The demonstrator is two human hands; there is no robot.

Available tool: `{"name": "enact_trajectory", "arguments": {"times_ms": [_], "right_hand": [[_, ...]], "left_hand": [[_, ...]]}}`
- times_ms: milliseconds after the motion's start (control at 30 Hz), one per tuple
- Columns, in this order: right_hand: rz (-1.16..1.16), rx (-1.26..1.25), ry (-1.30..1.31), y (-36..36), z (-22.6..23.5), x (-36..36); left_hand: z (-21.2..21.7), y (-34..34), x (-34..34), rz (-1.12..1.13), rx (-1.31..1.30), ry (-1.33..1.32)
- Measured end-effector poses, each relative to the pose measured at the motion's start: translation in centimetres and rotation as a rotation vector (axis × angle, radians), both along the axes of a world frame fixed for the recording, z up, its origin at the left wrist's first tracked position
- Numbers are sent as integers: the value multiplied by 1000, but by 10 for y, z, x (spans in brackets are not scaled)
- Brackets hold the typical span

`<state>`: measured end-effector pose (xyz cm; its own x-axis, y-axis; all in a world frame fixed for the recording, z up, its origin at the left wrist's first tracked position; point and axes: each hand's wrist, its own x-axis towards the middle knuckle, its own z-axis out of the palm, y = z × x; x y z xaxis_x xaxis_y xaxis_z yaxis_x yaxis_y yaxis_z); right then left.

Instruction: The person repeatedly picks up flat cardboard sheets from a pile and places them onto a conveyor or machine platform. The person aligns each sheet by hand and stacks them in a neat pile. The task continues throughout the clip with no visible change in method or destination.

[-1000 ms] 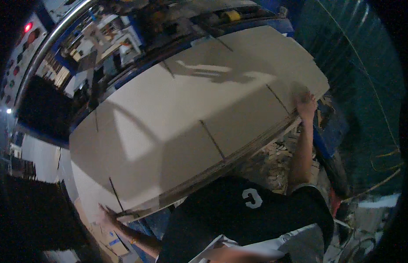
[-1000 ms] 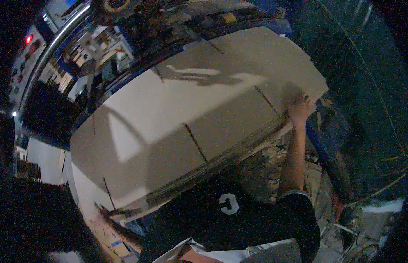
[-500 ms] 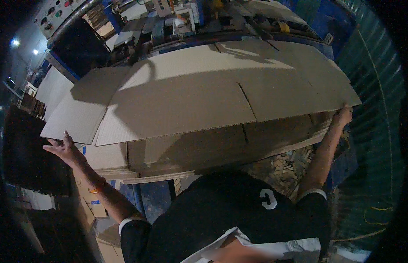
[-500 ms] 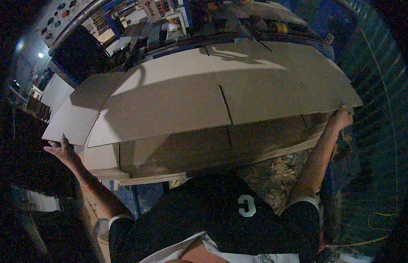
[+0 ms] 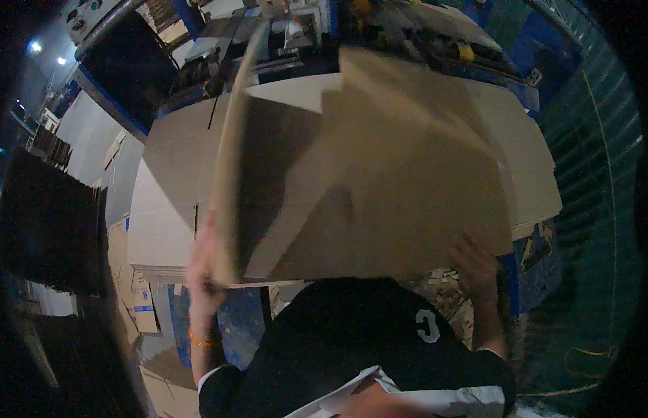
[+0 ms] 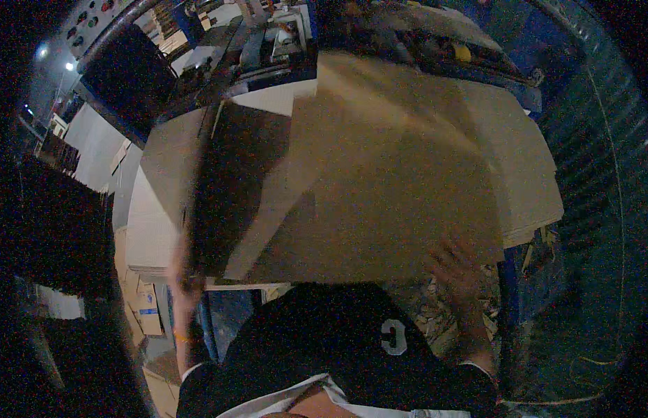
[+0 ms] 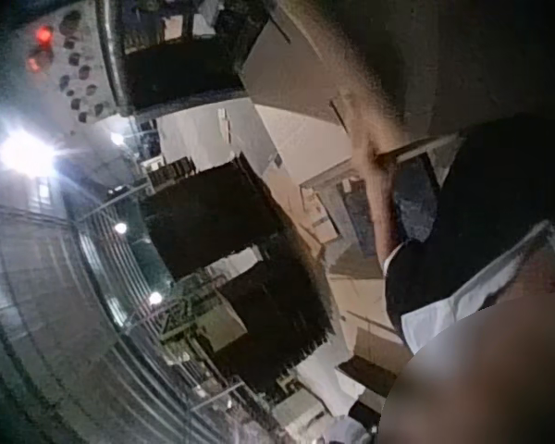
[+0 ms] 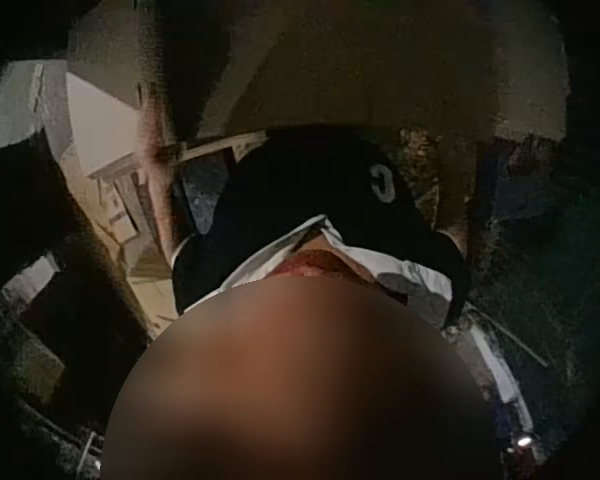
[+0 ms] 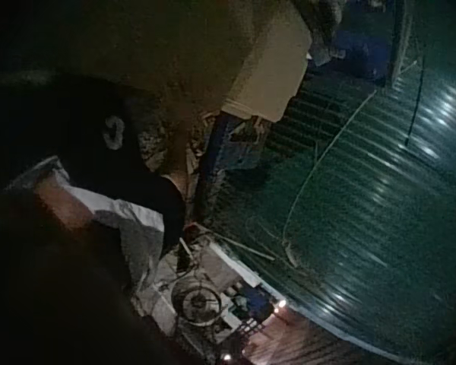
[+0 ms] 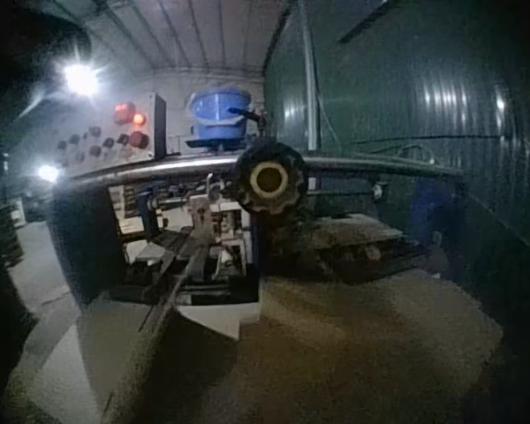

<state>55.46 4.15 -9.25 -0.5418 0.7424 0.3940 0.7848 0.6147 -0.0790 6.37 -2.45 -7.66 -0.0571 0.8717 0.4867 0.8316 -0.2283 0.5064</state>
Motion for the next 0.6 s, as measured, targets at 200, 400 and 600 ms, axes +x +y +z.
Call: {"name": "enact_trajectory", "arguments": {"times_ms": [200, 400, 600], "right_hand": [[270, -2, 97, 41, 8, -27], [324, -167, -78, 71, 14, -30], [332, -84, -271, 146, 7, -41]], "left_hand": [[15, 43, 44, -259, -257, 587], [8, 53, 25, -218, -242, 588], [7, 87, 6, -160, -181, 464]]}}
